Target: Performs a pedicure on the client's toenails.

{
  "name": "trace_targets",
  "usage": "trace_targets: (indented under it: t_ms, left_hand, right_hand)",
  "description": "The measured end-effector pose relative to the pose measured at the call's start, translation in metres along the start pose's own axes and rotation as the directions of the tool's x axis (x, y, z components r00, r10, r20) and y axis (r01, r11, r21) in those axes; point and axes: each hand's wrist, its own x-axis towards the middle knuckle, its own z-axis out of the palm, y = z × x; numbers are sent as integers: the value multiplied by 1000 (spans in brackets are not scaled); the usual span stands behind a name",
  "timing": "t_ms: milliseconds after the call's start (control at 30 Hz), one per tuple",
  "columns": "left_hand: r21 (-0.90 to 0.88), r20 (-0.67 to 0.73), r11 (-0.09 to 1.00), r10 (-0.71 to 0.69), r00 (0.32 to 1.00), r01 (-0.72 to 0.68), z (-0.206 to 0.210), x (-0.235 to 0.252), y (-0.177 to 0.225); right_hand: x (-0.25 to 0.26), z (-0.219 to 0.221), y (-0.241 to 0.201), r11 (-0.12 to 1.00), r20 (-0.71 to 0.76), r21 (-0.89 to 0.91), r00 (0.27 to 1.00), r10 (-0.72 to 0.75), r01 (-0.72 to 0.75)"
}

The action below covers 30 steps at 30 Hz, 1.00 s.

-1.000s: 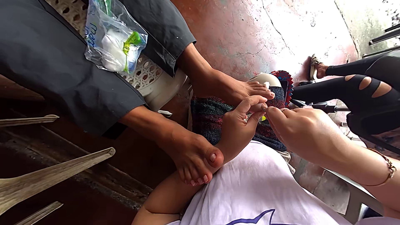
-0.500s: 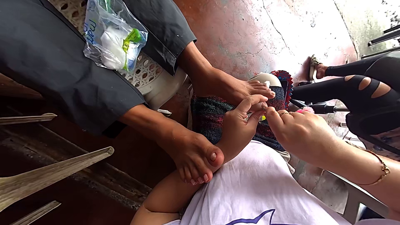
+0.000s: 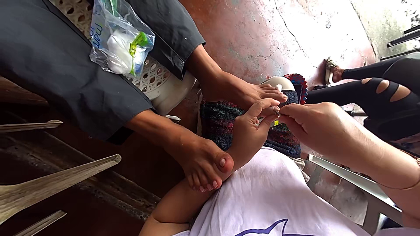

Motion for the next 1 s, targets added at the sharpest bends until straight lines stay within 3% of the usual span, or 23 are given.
trace_targets:
  t_ms: [100, 267, 467, 767, 1000]
  left_hand:
    - [-2, -3, 1000, -8, 1000, 8, 0, 0, -1]
    - [41, -9, 999, -14, 1000, 15, 0, -1, 0]
    - [38, 0, 999, -20, 1000, 20, -1, -1, 0]
    - [21, 6, 1000, 13, 1000, -13, 0, 0, -1]
    - [47, 4, 999, 20, 1000, -20, 0, -1, -2]
  right_hand:
    - [3, -2, -11, 998, 33, -56, 999, 32, -30]
    - [1, 8, -20, 964, -41, -251, 994, -100, 87]
    - [-4, 20, -21, 918, -99, -377, 980, -172, 123]
    - [-9, 31, -15, 887, -152, -438, 960, -236, 149]
    - [-8, 29, -7, 963, -153, -247, 977, -148, 107]
